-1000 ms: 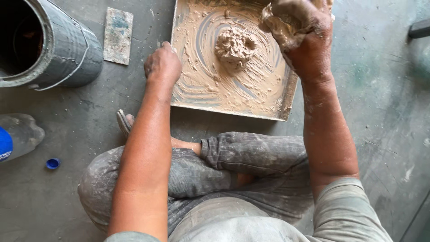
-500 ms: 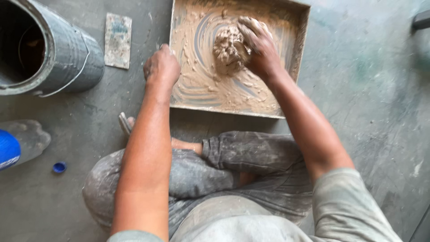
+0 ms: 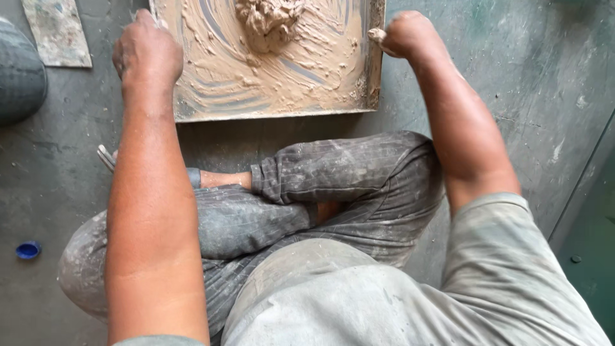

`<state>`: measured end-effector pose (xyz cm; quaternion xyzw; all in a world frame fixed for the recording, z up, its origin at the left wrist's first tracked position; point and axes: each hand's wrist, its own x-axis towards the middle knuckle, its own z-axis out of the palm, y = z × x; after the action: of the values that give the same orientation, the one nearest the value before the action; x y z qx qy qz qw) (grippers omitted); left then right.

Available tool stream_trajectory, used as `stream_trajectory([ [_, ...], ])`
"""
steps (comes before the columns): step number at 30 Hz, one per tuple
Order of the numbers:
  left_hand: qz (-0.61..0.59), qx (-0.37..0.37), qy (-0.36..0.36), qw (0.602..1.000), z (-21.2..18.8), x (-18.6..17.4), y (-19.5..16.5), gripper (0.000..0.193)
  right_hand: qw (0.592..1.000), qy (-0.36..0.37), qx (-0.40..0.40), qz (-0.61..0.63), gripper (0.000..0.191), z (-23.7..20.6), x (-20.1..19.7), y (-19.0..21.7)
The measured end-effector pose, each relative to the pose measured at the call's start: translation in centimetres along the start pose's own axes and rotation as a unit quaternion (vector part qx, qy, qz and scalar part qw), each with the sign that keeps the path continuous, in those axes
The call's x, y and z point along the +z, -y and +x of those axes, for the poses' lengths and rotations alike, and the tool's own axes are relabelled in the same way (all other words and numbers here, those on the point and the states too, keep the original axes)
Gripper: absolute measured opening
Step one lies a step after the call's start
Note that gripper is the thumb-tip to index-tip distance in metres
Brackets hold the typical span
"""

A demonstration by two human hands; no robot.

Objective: The person sits cross-legged and mixes a light-colored powder in a metal tray by hand. They repeatedly pour water from a plastic bottle into the powder and knead it into a cohesive paste.

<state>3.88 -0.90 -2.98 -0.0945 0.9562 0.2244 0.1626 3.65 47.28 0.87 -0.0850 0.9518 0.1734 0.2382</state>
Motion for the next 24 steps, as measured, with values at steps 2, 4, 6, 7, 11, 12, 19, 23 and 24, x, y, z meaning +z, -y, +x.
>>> stream_trajectory([
  [2, -0.001, -0.016, 0.009, 1.0, 0.0, -0.1, -0.2, 0.038, 0.996, 0.07, 0.029, -0.044, 0.053, -0.1, 0.0, 1.3],
  [4, 0.001, -0.032, 0.016, 0.999, 0.0, 0.0, -0.4, 0.041, 0.985, 0.153, 0.057, -0.057, 0.056, -1.6, 0.4, 2.6],
  [6, 0.014, -0.015, -0.003, 1.0, 0.2, -0.1, -0.4, 0.039, 0.965, 0.246, 0.087, 0.006, 0.06, -3.9, 0.1, 4.3],
  [7, 0.027, 0.006, -0.021, 0.999, 0.3, -0.1, -0.4, 0.036, 0.942, 0.299, 0.131, 0.084, 0.063, -5.0, -0.3, 5.0],
  [11, 0.04, -0.003, 0.008, 0.999, 0.4, 0.0, -0.1, 0.026, 0.902, 0.371, 0.13, 0.18, 0.053, -7.6, -3.2, 4.8],
  [12, 0.006, -0.021, 0.014, 1.0, 0.3, 0.2, 0.0, 0.029, 0.901, 0.34, 0.133, 0.236, 0.05, -8.2, -4.1, 3.8],
  [19, -0.027, 0.022, -0.007, 0.999, 0.7, 1.4, 0.6, 0.029, 0.788, -0.006, -0.087, 0.609, 0.032, -10.4, -7.4, 0.0],
  [23, -0.025, -0.006, -0.013, 1.0, 1.8, 0.3, -0.3, 0.034, 0.529, -0.13, -0.12, 0.83, 0.015, -6.5, -8.5, 5.3],
  [24, -0.032, -0.039, 0.024, 0.998, 1.8, -0.1, -0.5, 0.035, 0.531, -0.16, -0.085, 0.828, 0.023, -5.7, -8.7, 6.6],
])
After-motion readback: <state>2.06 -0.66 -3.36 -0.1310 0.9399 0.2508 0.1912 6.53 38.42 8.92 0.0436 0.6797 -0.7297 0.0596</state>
